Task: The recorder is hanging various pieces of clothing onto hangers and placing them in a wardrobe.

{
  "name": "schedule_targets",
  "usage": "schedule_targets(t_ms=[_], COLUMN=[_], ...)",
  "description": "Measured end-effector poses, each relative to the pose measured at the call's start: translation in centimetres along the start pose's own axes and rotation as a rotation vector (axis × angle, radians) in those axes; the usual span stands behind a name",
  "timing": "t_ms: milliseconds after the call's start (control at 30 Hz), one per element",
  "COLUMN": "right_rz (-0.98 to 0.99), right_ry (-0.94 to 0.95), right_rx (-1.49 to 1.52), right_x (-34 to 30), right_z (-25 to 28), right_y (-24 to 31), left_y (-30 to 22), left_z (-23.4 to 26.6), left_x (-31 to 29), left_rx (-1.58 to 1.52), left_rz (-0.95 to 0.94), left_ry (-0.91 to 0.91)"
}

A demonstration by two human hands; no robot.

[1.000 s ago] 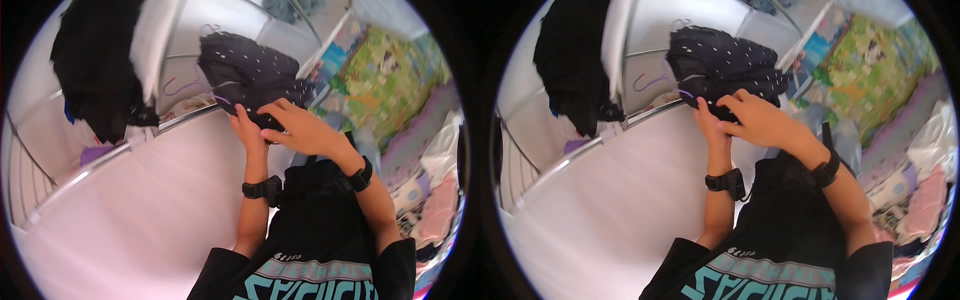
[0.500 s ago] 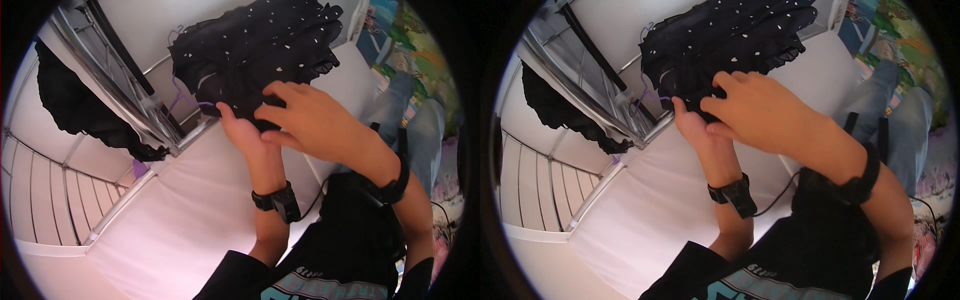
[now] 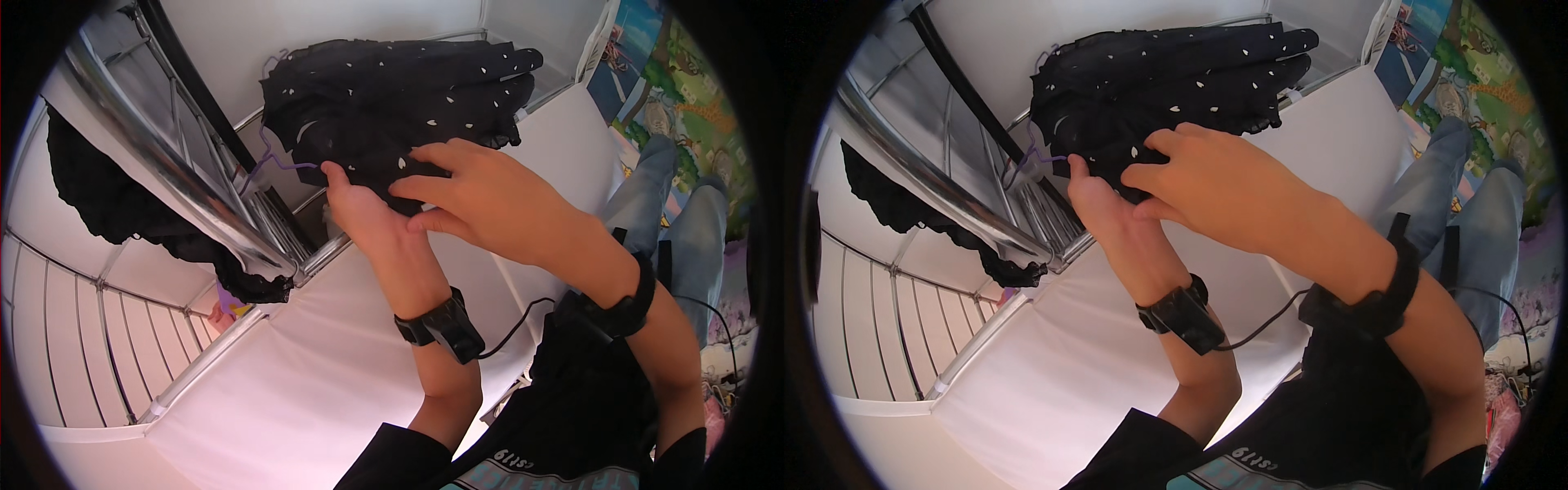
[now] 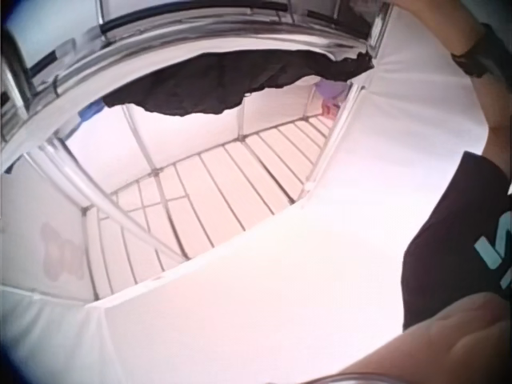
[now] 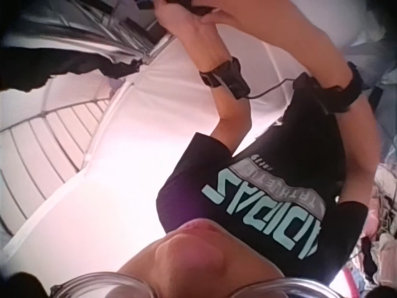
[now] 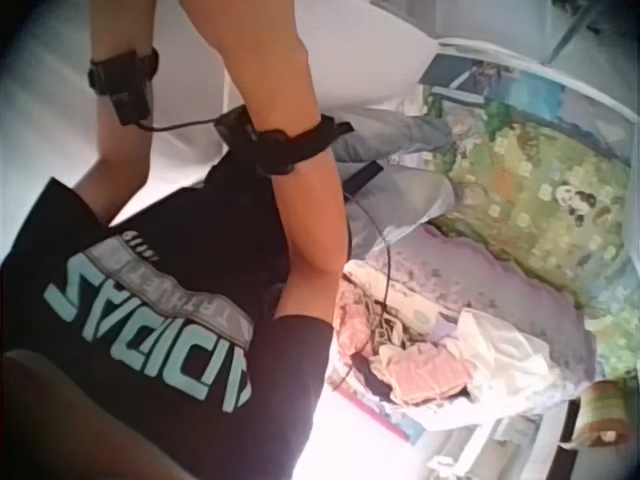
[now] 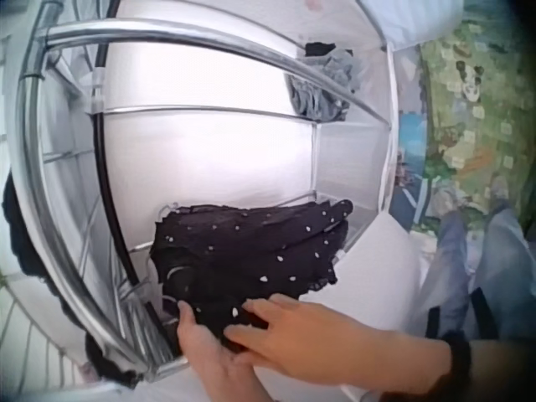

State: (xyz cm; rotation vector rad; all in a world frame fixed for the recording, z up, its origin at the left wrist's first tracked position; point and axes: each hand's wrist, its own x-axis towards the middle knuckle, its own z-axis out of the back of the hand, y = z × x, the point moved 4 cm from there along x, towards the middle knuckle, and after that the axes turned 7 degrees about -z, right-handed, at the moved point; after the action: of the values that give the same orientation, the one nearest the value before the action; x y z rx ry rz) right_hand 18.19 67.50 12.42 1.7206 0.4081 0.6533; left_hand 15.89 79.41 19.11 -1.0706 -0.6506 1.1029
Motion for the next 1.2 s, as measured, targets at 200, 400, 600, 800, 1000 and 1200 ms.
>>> schedule_targets(t_ms=[200, 400, 600, 800, 1000, 1200], right_rz=[0.009, -0.105, -0.758, -1.315, -1.141, -1.024], right_ry=[-0.064, 0.073, 0.217, 0.241, -0.235, -0.507], right_rx=[-0.122, -0.176, -0.675, -0.552, -0.544, -0.526], right_x=[2.1, -3.3, -23.5, -45.9, -51.3, -57.5], right_z=[-1.6, 3.7, 24.8, 34.2, 36.0, 38.7], right_y=[0.0, -4.1, -9.6, -4.1, -1.7, -0.8], left_y=[0.2, 5.7, 8.8, 19.1, 26.9, 23.8], left_z=[-0.3, -0.9, 0.6, -2.6, -8.1, -10.5], left_x=[3.7, 2.5, -7.9, -16.0, -26.1, -25.9], left_rx=[-0.100, -0.080, 0.172, 0.194, 0.411, 0.854], left_rz=[0.146, 0.160, -0.375, -0.049, -0.158, -0.116], left_ry=[0.014, 0.020, -0.096, 0.579, 1.522, 1.810])
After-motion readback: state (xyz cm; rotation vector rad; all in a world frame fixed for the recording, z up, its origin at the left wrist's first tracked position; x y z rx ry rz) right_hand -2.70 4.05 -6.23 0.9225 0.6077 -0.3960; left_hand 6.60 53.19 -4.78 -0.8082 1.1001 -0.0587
